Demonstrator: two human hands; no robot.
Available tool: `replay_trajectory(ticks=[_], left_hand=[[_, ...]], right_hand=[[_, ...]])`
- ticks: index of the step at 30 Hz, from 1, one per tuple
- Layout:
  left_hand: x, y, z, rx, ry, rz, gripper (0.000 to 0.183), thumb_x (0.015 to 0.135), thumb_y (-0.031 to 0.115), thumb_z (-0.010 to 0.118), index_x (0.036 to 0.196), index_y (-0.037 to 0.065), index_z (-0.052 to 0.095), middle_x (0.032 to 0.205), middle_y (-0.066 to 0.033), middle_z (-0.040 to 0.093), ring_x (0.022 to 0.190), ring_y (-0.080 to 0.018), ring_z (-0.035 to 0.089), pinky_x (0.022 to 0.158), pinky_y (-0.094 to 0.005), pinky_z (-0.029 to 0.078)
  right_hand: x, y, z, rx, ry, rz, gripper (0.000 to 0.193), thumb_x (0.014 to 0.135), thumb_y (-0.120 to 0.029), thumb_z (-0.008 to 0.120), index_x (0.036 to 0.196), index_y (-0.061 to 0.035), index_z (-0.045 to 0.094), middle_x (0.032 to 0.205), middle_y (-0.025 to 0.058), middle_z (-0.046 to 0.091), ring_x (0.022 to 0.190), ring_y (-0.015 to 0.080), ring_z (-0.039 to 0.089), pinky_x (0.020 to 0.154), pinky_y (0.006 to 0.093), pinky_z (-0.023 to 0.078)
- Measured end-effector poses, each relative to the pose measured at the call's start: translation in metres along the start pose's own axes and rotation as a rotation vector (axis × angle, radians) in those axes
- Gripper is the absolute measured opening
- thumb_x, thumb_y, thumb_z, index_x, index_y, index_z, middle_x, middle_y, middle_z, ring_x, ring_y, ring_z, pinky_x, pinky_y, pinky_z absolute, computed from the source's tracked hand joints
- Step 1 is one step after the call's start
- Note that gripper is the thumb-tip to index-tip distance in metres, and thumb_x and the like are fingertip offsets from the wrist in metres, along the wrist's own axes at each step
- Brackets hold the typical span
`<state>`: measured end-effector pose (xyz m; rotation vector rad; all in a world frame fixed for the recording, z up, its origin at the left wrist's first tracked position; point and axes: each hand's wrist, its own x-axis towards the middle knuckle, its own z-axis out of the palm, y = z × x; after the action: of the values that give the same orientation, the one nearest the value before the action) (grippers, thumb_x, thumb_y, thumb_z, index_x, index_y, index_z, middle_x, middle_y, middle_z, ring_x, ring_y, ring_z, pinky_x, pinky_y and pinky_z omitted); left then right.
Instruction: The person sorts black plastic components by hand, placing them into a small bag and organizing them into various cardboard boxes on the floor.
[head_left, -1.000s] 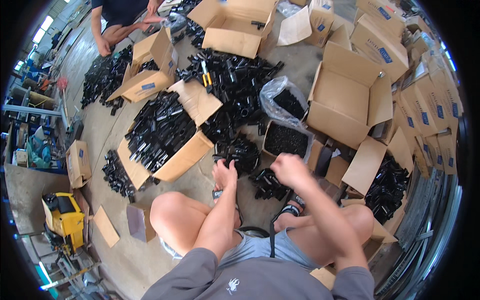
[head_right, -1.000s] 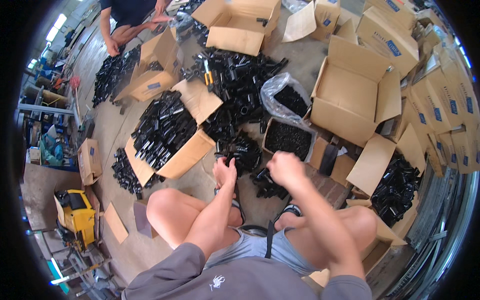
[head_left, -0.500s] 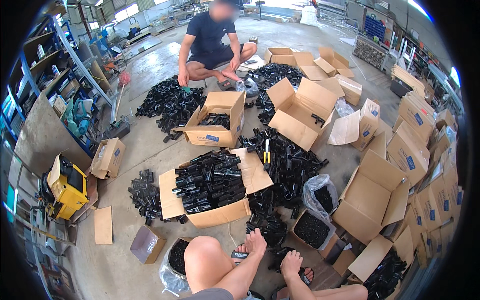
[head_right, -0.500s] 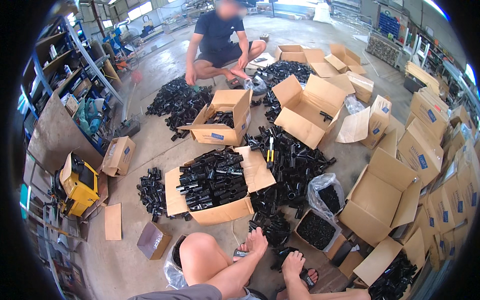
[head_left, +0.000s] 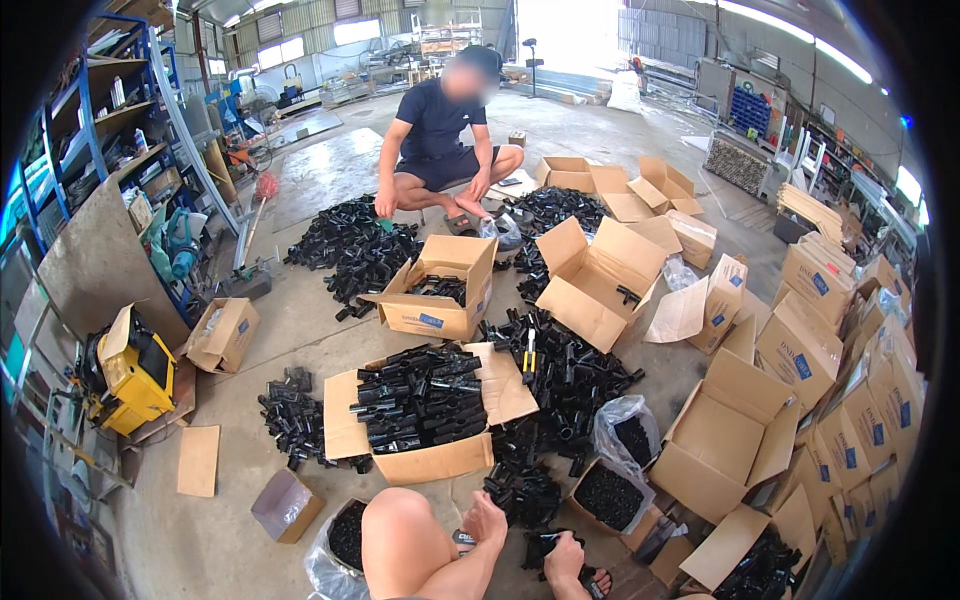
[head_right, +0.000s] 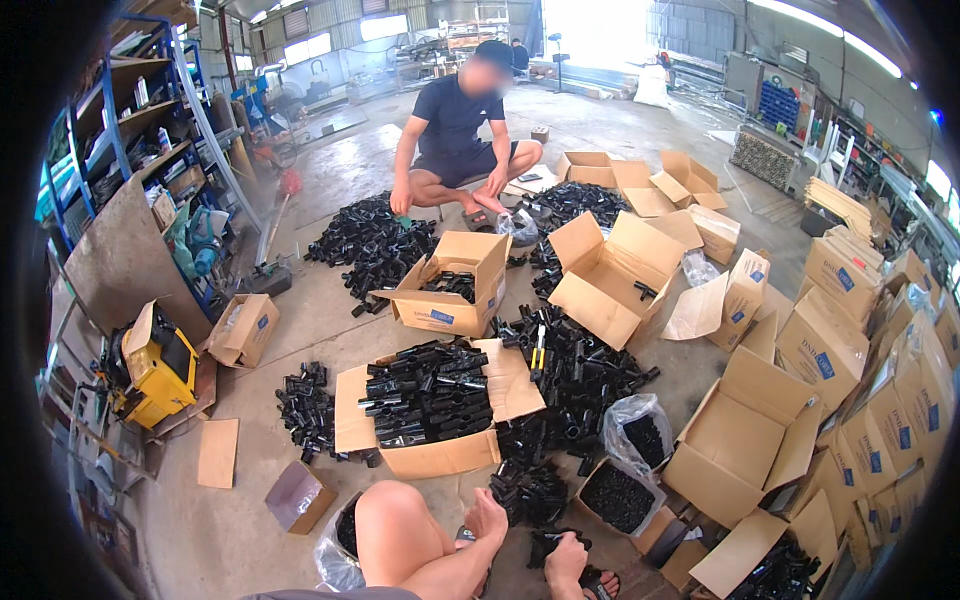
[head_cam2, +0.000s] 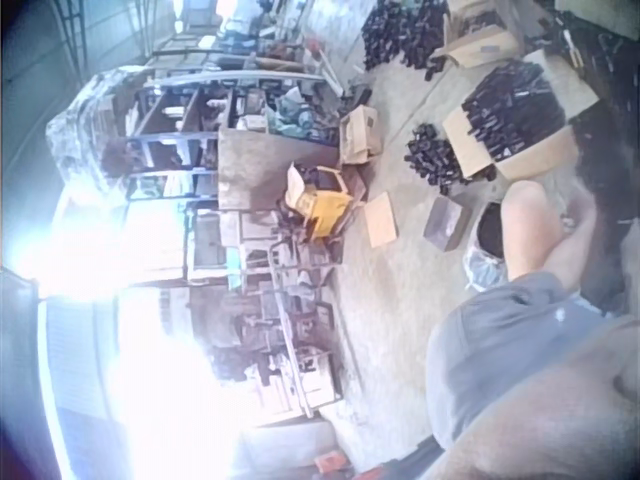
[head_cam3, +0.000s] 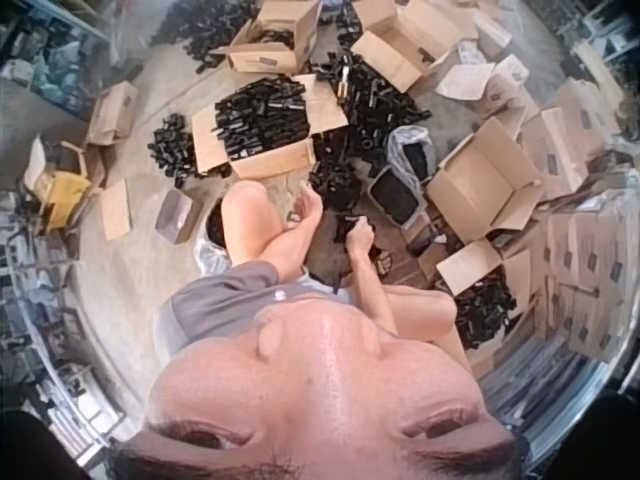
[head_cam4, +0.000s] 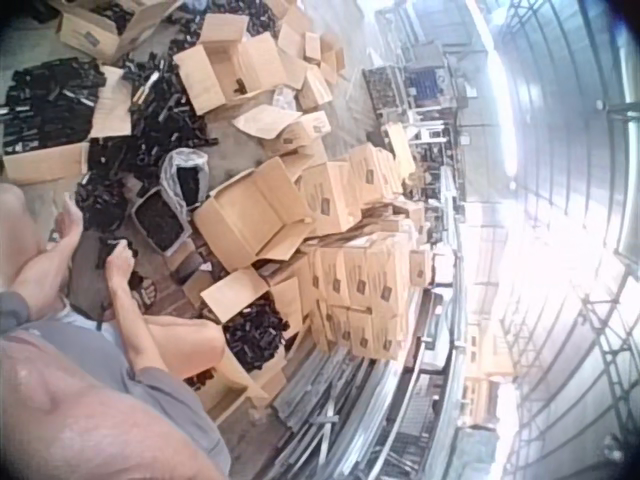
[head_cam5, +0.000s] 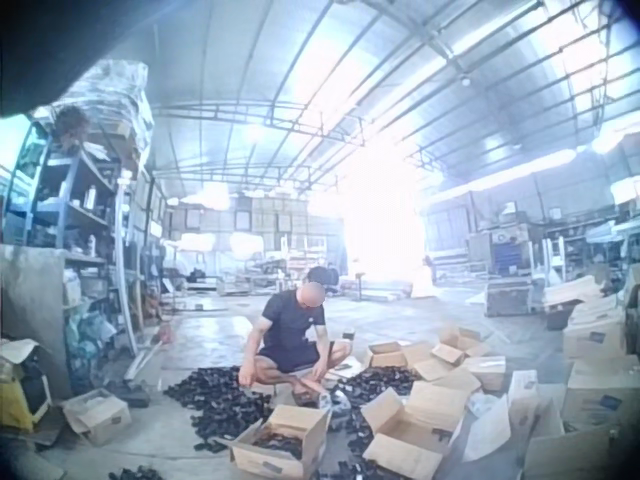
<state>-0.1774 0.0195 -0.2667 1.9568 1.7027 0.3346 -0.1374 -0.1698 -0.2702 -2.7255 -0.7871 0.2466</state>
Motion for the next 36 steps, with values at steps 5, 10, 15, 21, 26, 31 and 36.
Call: replay_trajectory(ticks=[5,10,15,21,26,31,36], left_hand=[[0.02,0.042,0.011,-0.62,0.066,-0.049,0.032,0.101,0.042,0.057,0.105,0.011,0.061,0.081,-0.0136,0.07,0.075,-0.037,0.068,0.069,-0.0525,0.051],[0.013,0.11,-0.051,-1.749,-1.073,-0.683,0.044,0.102,0.055,0.053,0.105,0.011,0.061,0.08,-0.0005,0.061,0.09,-0.0224,0.065,0.094,-0.052,0.052],[-0.013,0.177,-0.14,-1.62,-1.389,-0.447,0.028,0.107,0.032,0.048,0.116,0.007,0.058,0.129,-0.013,0.068,0.118,-0.0242,0.062,0.102,-0.0443,0.046],[-0.013,0.189,-0.196,-0.744,-1.303,0.306,0.033,0.105,0.037,0.056,0.116,0.007,0.05,0.106,-0.0071,0.072,0.1,-0.0138,0.066,0.081,-0.0359,0.053],[-0.046,0.239,-0.196,-0.538,-1.475,0.391,0.027,0.102,0.018,0.057,0.109,0.005,0.034,0.095,-0.0102,0.068,0.076,-0.0135,0.064,0.07,-0.0317,0.057],[-0.012,0.214,-0.19,-0.609,-1.45,0.77,0.032,0.102,0.007,0.057,0.126,0.003,0.037,0.097,-0.005,0.063,0.087,-0.0134,0.063,0.078,-0.0304,0.054],[-0.028,0.245,-0.2,-0.616,-1.526,0.636,0.062,0.103,0.014,0.058,0.15,-0.002,0.021,0.125,-0.015,0.064,0.109,-0.0157,0.061,0.093,-0.0344,0.052]], right_hand=[[0.042,0.006,0.014,0.958,0.357,0.556,0.019,0.102,-0.015,0.05,0.106,0.0015,0.057,0.086,0.02,0.069,0.075,0.0318,0.071,0.067,0.0448,0.054],[0.068,0.005,-0.047,1.709,0.277,0.597,0.02,0.108,-0.026,0.046,0.111,-0.0079,0.054,0.094,0.0067,0.063,0.074,0.0177,0.066,0.062,0.0363,0.06],[0.067,-0.029,-0.143,1.96,0.392,0.712,0.041,0.105,-0.05,0.049,0.109,-0.0094,0.055,0.092,0.0087,0.064,0.08,0.0229,0.067,0.069,0.0381,0.061],[0.055,-0.037,-0.142,2.084,-0.018,0.917,0.034,0.107,-0.047,0.045,0.1,-0.0154,0.056,0.082,0.0031,0.062,0.071,0.0183,0.061,0.064,0.042,0.058],[0.025,-0.042,-0.212,1.9,0.17,0.405,0.036,0.11,-0.041,0.04,0.116,-0.0097,0.057,0.098,0.0039,0.063,0.088,0.0143,0.064,0.071,0.0336,0.056],[0.032,-0.064,-0.254,1.755,-0.094,0.412,0.019,0.108,-0.029,0.05,0.117,-0.0131,0.056,0.101,0.0039,0.065,0.09,0.0128,0.064,0.067,0.0389,0.059],[0.044,-0.048,-0.319,1.634,-0.075,0.381,0.024,0.105,-0.02,0.055,0.126,-0.0087,0.054,0.11,0.0052,0.066,0.095,0.0154,0.066,0.079,0.0389,0.058]])
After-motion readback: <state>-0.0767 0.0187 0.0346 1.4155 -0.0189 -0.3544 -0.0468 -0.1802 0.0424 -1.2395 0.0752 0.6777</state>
